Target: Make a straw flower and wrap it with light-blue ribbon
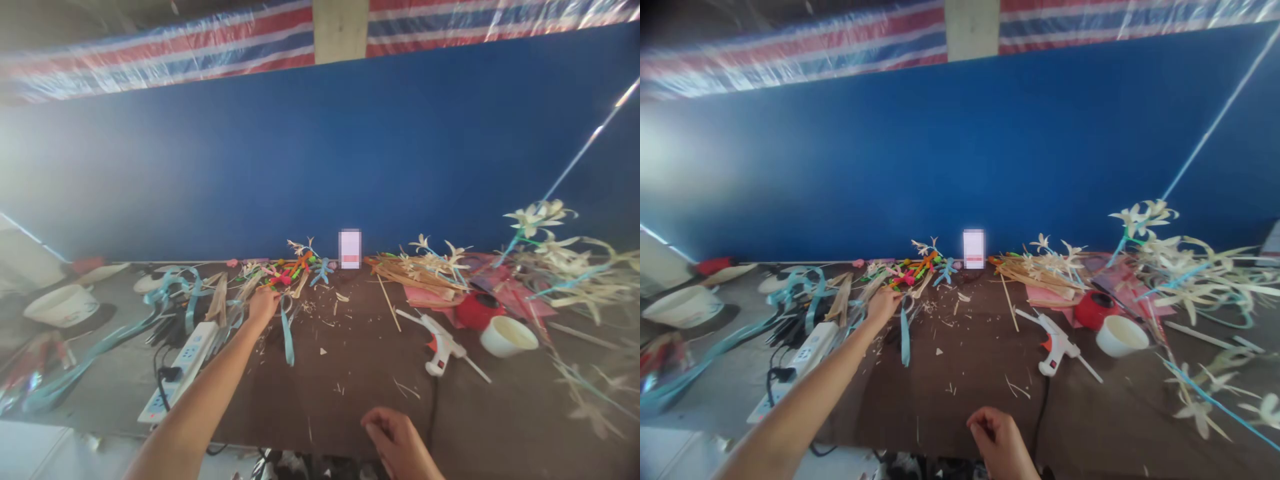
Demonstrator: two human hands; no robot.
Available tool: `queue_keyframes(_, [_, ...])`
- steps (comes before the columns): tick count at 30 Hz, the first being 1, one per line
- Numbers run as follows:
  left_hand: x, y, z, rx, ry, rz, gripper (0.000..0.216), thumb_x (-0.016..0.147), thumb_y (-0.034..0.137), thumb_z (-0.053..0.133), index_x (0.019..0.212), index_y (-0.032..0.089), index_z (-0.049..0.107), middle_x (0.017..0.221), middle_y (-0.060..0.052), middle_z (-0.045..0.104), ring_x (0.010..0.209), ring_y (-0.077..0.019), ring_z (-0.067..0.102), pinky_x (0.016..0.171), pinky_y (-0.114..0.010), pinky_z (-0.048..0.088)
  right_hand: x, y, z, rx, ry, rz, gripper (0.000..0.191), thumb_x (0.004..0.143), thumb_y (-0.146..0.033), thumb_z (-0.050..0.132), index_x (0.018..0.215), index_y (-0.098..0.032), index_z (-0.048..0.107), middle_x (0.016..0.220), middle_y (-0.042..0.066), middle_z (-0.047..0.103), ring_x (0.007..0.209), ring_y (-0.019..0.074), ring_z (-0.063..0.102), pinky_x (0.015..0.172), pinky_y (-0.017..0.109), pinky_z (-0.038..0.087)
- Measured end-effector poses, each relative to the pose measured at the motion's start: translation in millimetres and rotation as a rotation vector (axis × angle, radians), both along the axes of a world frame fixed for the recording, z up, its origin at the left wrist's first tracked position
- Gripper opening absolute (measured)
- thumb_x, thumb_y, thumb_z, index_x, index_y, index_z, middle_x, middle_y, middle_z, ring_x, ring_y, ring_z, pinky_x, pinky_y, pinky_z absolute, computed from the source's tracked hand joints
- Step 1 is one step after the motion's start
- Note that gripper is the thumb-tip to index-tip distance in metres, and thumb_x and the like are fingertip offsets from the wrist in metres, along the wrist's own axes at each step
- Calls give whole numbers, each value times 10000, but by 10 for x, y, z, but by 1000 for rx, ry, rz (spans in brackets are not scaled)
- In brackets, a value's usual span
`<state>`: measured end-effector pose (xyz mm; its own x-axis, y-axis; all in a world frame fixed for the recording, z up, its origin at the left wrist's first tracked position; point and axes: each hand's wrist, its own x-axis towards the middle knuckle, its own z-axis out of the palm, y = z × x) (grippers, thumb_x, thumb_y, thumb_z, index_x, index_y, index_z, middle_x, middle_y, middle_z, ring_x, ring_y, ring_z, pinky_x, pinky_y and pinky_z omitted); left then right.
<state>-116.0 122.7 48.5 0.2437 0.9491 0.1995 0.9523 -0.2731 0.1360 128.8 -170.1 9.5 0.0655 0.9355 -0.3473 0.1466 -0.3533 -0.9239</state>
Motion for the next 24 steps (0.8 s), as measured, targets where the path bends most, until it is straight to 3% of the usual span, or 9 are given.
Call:
queue_keyframes(5, [8, 87, -62, 1, 19, 31, 222, 751, 293, 506, 837, 182, 678, 859, -88, 620, 879, -215, 529, 790, -282, 381, 5, -21, 134, 20, -82, 54, 221, 711, -345, 502, 694, -146, 598, 379, -67, 408, 321, 55, 357, 346, 160, 253])
queue_keyframes(8, [-4, 107, -94, -1, 24, 28, 221, 735, 283, 517, 859, 184, 670, 842, -83, 622, 844, -219, 545, 755, -295, 400, 209, 20, 292, 116, -195, 92, 220, 736, -313, 476, 707, -150, 620, 460, -32, 509, 410, 82, 453, 410, 166, 328])
queue_keyframes(12, [-64, 79, -93, 36, -5, -14, 294, 705, 205, 523, 982, 188, 620, 864, -68, 626, 852, -211, 550, 786, -302, 399, 785, 363, 613, 370, -593, -52, 235, 774, -307, 436, 826, -190, 633, 744, 42, 641, 648, 154, 574, 606, 238, 424])
queue_keyframes(15, [-102, -25, -54, 138, -110, -7, 342, 693, 163, 500, 1023, 170, 591, 913, -69, 619, 897, -220, 538, 832, -322, 388, 1180, 849, 802, 438, -1013, -75, 227, 776, -262, 424, 851, -232, 635, 872, 43, 635, 838, 186, 561, 728, 283, 407])
queue_keyframes(18, [-65, -286, -19, 229, -272, -41, 351, 720, 178, 462, 1054, 150, 566, 935, -82, 603, 915, -237, 529, 838, -361, 392, 1372, 1354, 867, 221, -1274, 25, 266, 783, -208, 407, 896, -234, 647, 951, 66, 619, 954, 216, 513, 759, 311, 386])
queue_keyframes(24, [242, -1204, -52, 146, -392, -333, 250, 775, 217, 435, 947, 201, 615, 924, -69, 584, 901, -209, 521, 809, -364, 416, 1394, 1890, 760, 105, -1271, 207, 233, 664, -95, 526, 792, -206, 686, 891, 84, 641, 915, 214, 546, 726, 275, 385])
